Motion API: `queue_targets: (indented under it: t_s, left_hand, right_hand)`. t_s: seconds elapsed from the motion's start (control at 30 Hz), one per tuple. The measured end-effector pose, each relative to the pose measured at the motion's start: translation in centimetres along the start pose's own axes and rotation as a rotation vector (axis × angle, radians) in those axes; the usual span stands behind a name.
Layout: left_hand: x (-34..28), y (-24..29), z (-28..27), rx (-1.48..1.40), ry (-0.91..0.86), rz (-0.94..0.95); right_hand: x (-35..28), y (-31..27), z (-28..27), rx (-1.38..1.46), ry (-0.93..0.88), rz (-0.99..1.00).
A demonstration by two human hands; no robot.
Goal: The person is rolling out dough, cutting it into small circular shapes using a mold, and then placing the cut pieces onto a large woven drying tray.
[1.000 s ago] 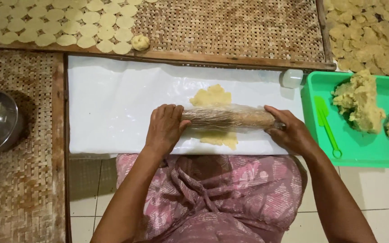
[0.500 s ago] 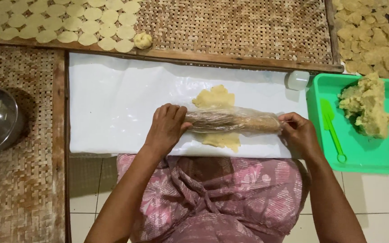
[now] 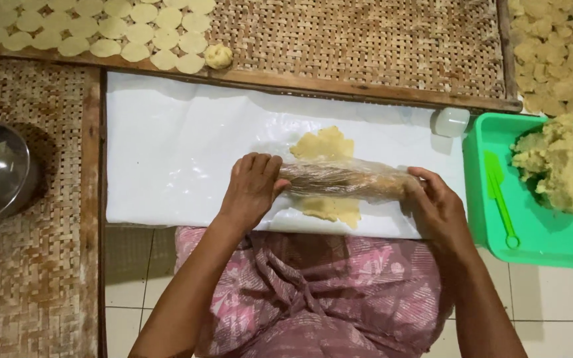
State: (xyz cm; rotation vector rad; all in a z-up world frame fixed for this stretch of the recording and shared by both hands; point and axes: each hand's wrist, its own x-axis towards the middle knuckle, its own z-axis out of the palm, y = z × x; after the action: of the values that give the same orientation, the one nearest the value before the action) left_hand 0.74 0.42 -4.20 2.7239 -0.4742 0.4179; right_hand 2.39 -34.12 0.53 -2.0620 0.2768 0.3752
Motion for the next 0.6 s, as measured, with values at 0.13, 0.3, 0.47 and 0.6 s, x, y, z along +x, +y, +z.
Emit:
queue_targets:
  t_s: [0.13,0.3,0.47,0.6]
  left_hand:
    - [0.6,-0.2,-0.3,-0.011,0.024,-0.009]
    - [0.7,-0.5,-0.2,-0.042,0.019,0.003]
    - [0.8,-0.5,-0.4,-0.021,-0.060,-0.028]
    - [0.7,-0.6,-0.3,0.014,-0.080,0.002]
  right_hand:
    - [3.1,3.1,1.2,-0.183,0.100,-0.046]
    - [3.3,-0.1,1.6,-0.768,0.443,-0.928]
    - [4.2,-1.7,4.0,-0.747,0.065,-1.118]
    - [4.8,-2.4,4.0,-0.942,-0.125,-0.867]
